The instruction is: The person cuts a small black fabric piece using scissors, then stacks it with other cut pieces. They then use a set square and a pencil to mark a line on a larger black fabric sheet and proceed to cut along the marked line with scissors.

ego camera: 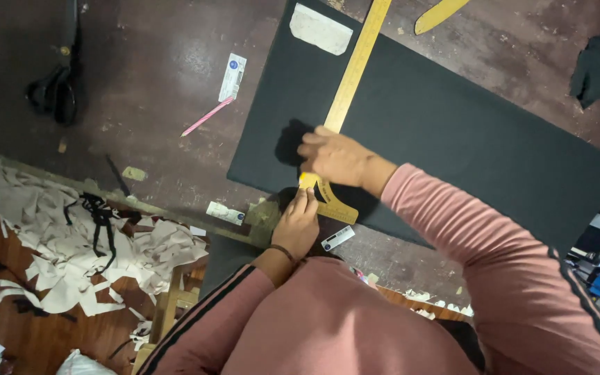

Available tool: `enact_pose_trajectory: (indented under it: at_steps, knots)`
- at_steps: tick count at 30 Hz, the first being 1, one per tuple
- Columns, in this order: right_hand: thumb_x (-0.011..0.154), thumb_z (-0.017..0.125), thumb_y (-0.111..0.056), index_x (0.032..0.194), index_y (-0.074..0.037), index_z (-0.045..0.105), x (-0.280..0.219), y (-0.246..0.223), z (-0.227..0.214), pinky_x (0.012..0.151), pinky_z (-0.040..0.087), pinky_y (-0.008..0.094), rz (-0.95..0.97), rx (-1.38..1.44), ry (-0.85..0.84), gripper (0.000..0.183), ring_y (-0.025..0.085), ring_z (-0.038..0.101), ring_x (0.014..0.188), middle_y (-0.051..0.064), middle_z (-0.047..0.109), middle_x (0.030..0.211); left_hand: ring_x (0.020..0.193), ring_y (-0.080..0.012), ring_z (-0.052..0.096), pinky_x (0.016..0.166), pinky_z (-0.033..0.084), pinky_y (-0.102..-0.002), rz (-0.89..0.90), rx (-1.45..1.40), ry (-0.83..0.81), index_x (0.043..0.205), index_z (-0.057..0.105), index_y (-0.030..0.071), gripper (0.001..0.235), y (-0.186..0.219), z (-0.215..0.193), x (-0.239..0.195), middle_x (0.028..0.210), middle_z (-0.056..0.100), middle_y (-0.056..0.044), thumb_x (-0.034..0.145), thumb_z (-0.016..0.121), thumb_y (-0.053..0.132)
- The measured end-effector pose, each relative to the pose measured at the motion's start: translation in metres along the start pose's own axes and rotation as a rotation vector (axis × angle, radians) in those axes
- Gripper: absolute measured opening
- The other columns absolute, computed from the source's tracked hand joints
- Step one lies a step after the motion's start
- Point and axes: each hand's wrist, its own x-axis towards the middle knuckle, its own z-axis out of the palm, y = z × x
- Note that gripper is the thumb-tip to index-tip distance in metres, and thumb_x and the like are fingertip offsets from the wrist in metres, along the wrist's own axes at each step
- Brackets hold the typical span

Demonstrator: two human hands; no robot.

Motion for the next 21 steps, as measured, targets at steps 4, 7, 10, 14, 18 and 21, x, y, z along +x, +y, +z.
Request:
enact_pose_trajectory:
  at_steps: [4, 7, 10, 14, 18, 21]
  knots:
    - [0.109, 0.05, -0.021, 0.08, -0.016, 0.059, 0.001, 0.033, -0.01, 0.098, 0.039, 0.03, 0.023, -0.157, -0.064, 0.031, 0.013, 0.054, 0.091, -0.005, 0.055, 0.089, 0.126, -0.0437, 0.055, 0.103, 0.048, -0.04, 0.034, 0.013, -0.125, 0.117, 0.069, -0.008, 0.035, 0.001, -0.017, 0.006, 0.131, 0.059, -0.026, 0.094, 0.05, 0.01]
    - [0.102, 0.053, -0.025, 0.078, -0.022, 0.059, -0.012, 0.075, 0.055, 0.093, 0.038, 0.033, -0.004, -0.022, 0.024, 0.025, 0.015, 0.051, 0.091, -0.006, 0.055, 0.088, 0.125, -0.0453, 0.056, 0.108, 0.047, -0.044, 0.066, -0.007, -0.199, 0.114, 0.071, -0.008, 0.032, -0.003, -0.026, 0.013, 0.13, 0.061, -0.027, 0.094, 0.051, 0.008]
    - [0.09, 0.068, -0.028, 0.082, -0.029, 0.066, -0.01, 0.117, 0.059, 0.084, 0.04, 0.036, -0.06, 0.138, -0.001, 0.008, 0.018, 0.051, 0.092, -0.006, 0.057, 0.088, 0.129, -0.046, 0.049, 0.113, 0.041, -0.046, 0.086, -0.05, -0.322, 0.12, 0.07, -0.004, 0.033, -0.004, -0.029, 0.014, 0.138, 0.055, -0.028, 0.095, 0.051, 0.008]
    - [0.082, 0.085, -0.025, 0.102, -0.026, 0.078, -0.005, 0.16, 0.044, 0.081, 0.046, 0.036, -0.04, 0.058, -0.179, 0.022, 0.022, 0.059, 0.096, -0.003, 0.066, 0.091, 0.134, -0.0434, 0.043, 0.118, 0.038, -0.046, 0.013, -0.158, -0.359, 0.133, 0.058, -0.013, 0.043, 0.0, -0.017, 0.012, 0.144, 0.051, -0.027, 0.098, 0.046, 0.009]
    - [0.09, 0.077, -0.031, 0.098, -0.033, 0.077, -0.009, 0.194, 0.071, 0.085, 0.042, 0.036, -0.049, -0.054, -0.119, 0.009, 0.02, 0.059, 0.1, -0.009, 0.065, 0.092, 0.133, -0.0427, 0.044, 0.114, 0.041, -0.046, 0.013, -0.184, -0.438, 0.134, 0.058, -0.011, 0.041, 0.0, -0.02, 0.016, 0.144, 0.051, -0.027, 0.1, 0.049, 0.01]
    - [0.096, 0.073, -0.031, 0.087, -0.038, 0.071, -0.012, 0.217, 0.083, 0.083, 0.039, 0.034, -0.052, -0.147, -0.022, 0.011, 0.016, 0.054, 0.094, -0.015, 0.06, 0.085, 0.132, -0.0413, 0.045, 0.116, 0.039, -0.045, -0.068, -0.236, -0.388, 0.139, 0.051, -0.015, 0.048, 0.003, -0.017, 0.018, 0.139, 0.053, -0.025, 0.1, 0.047, 0.012]
